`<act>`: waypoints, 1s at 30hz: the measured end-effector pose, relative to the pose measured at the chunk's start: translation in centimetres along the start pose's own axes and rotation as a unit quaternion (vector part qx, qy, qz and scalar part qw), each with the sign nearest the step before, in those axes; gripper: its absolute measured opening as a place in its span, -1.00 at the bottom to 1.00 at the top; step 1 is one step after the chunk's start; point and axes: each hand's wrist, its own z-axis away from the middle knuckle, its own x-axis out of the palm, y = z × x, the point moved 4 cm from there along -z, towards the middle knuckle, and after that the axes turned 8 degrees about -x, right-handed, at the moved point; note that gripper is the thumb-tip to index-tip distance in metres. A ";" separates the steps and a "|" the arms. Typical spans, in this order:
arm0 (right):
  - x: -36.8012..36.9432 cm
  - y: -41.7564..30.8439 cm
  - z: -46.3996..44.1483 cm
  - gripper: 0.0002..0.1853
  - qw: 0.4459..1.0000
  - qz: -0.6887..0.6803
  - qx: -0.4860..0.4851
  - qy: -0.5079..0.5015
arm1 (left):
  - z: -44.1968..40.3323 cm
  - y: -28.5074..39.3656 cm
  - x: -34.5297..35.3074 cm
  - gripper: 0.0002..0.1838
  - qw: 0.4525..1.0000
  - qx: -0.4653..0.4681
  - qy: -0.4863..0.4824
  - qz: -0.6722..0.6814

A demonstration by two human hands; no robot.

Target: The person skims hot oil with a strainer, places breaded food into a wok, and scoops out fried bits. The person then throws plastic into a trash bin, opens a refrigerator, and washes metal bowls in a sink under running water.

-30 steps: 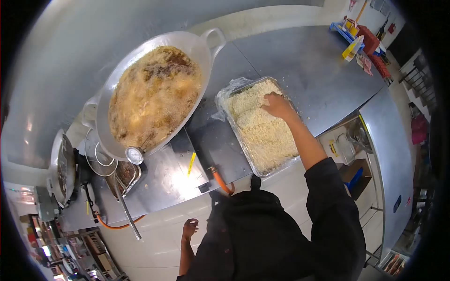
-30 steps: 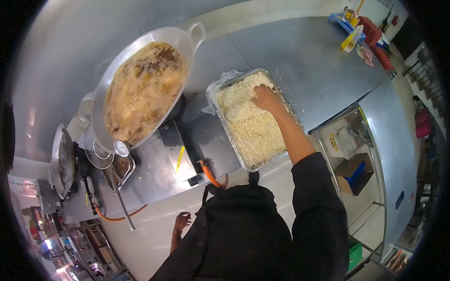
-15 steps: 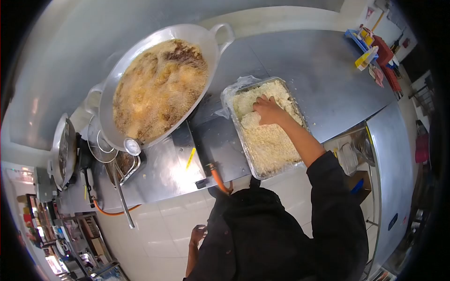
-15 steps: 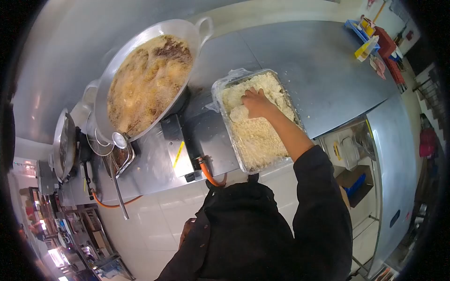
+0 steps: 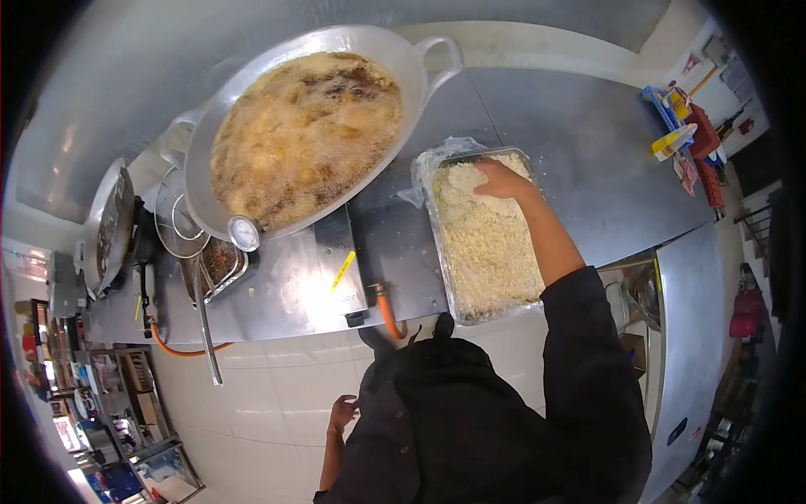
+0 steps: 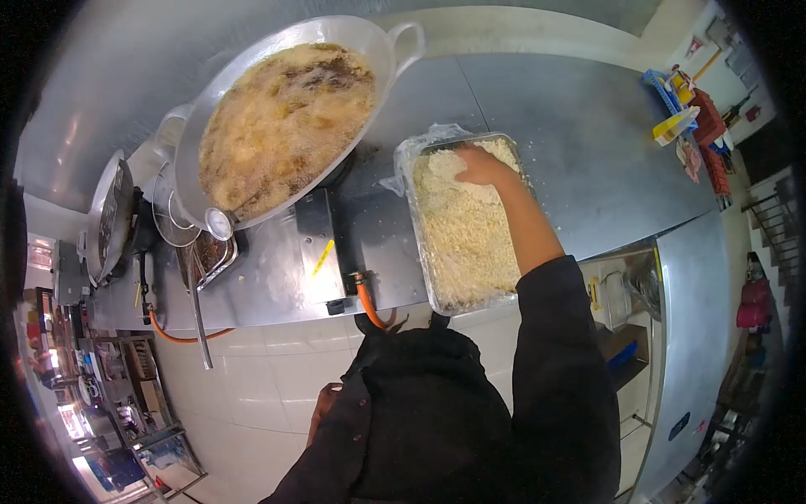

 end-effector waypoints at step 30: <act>-29.7 -32.4 2.6 -0.56 0.983 -0.017 -0.112 0.147 | -4.4 5.2 -7.8 -0.64 0.998 -0.045 0.035 0.026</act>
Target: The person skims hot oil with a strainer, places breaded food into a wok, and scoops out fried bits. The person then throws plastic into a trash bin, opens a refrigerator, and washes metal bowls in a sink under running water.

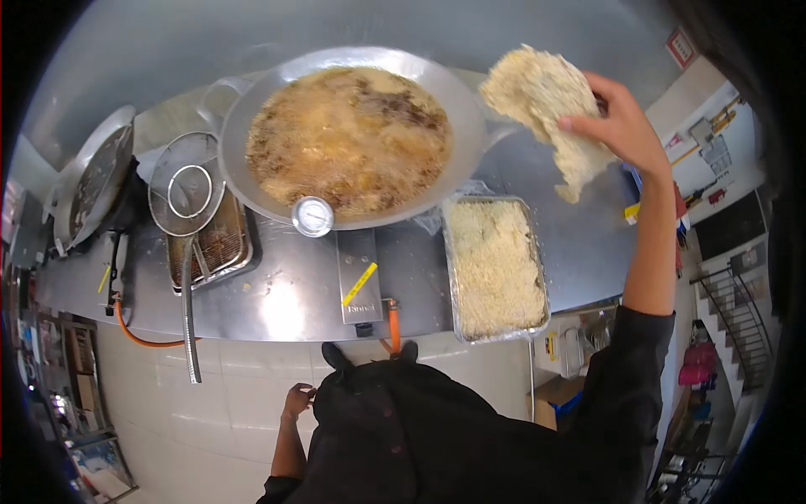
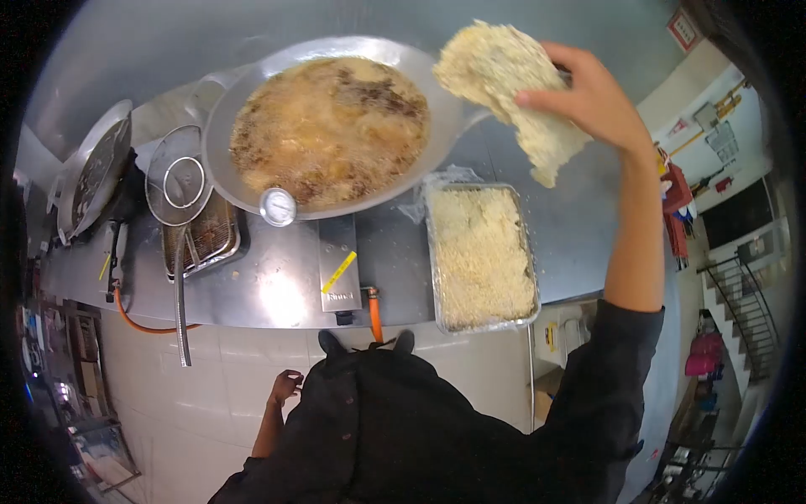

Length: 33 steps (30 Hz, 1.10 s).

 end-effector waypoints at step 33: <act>9.0 1.1 -20.6 -0.59 1.000 0.013 -0.017 -0.005 | 0.7 -11.5 -1.3 -0.78 0.969 -0.089 0.031 0.227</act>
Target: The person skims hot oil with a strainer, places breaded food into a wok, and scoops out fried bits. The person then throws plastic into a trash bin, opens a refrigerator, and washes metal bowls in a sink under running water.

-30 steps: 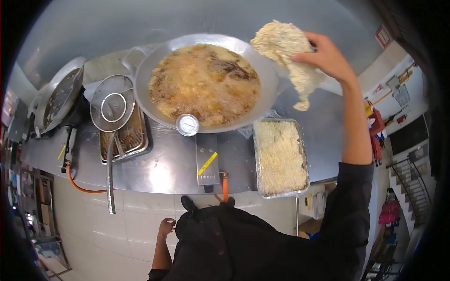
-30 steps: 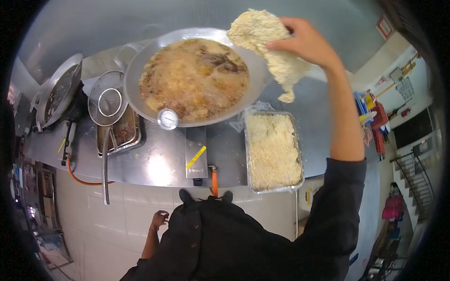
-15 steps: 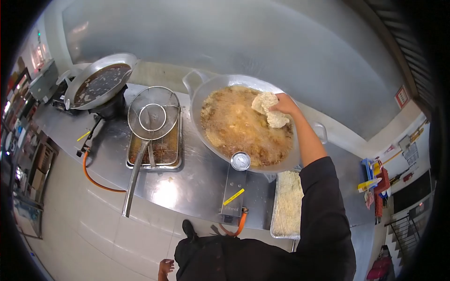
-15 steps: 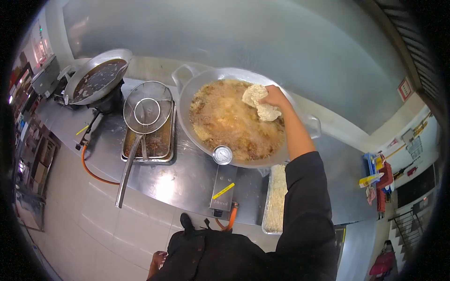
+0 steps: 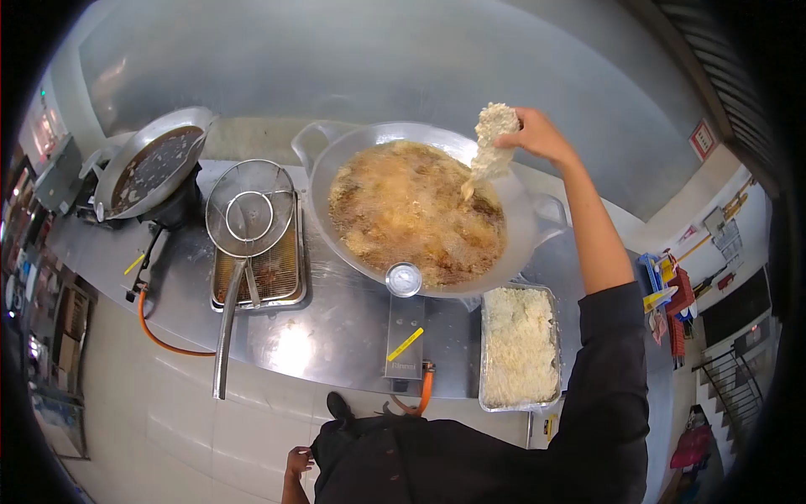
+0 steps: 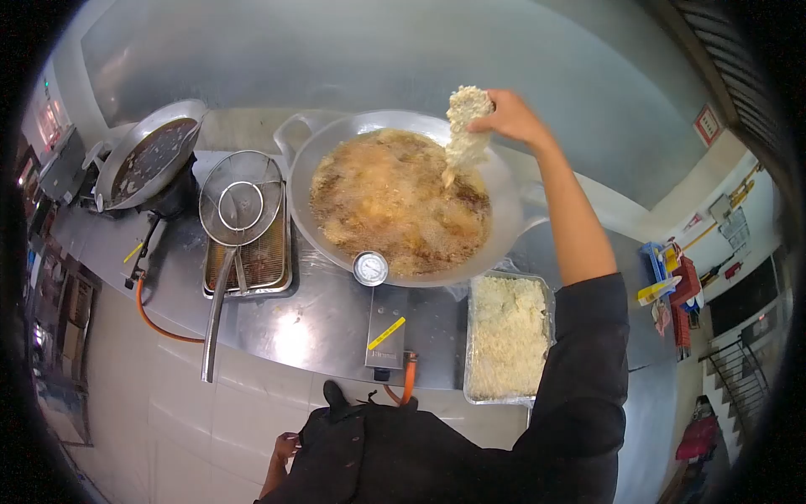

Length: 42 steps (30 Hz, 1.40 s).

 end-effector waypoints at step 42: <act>2.4 -6.1 14.5 -0.56 0.977 0.097 -0.119 0.145 | 5.5 45.1 -0.1 -0.42 0.866 0.171 -0.081 0.463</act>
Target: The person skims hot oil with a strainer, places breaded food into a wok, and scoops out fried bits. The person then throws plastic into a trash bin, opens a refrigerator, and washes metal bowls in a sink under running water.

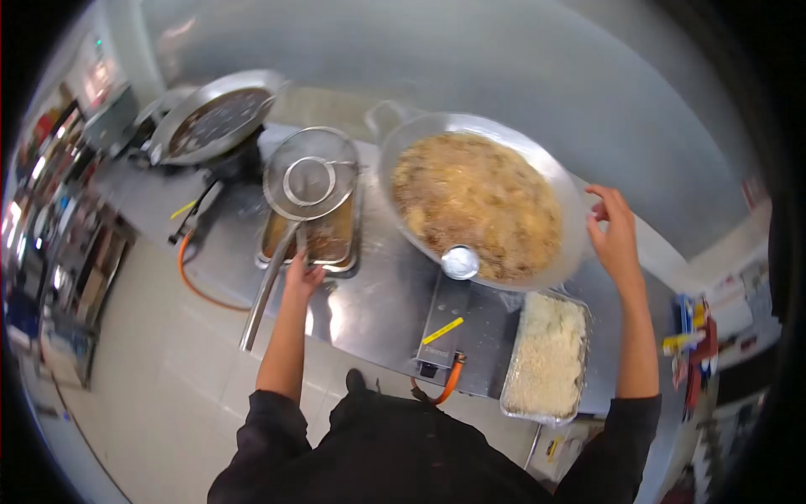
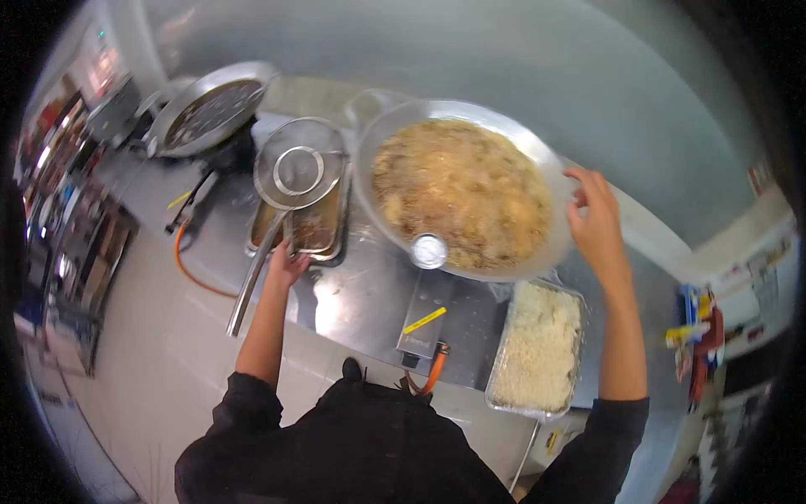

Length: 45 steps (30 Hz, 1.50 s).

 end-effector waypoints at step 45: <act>0.3 7.9 -0.2 -0.81 0.847 0.427 0.145 -0.281 | 23.7 -18.0 4.6 -0.88 0.754 0.296 -0.303 -0.502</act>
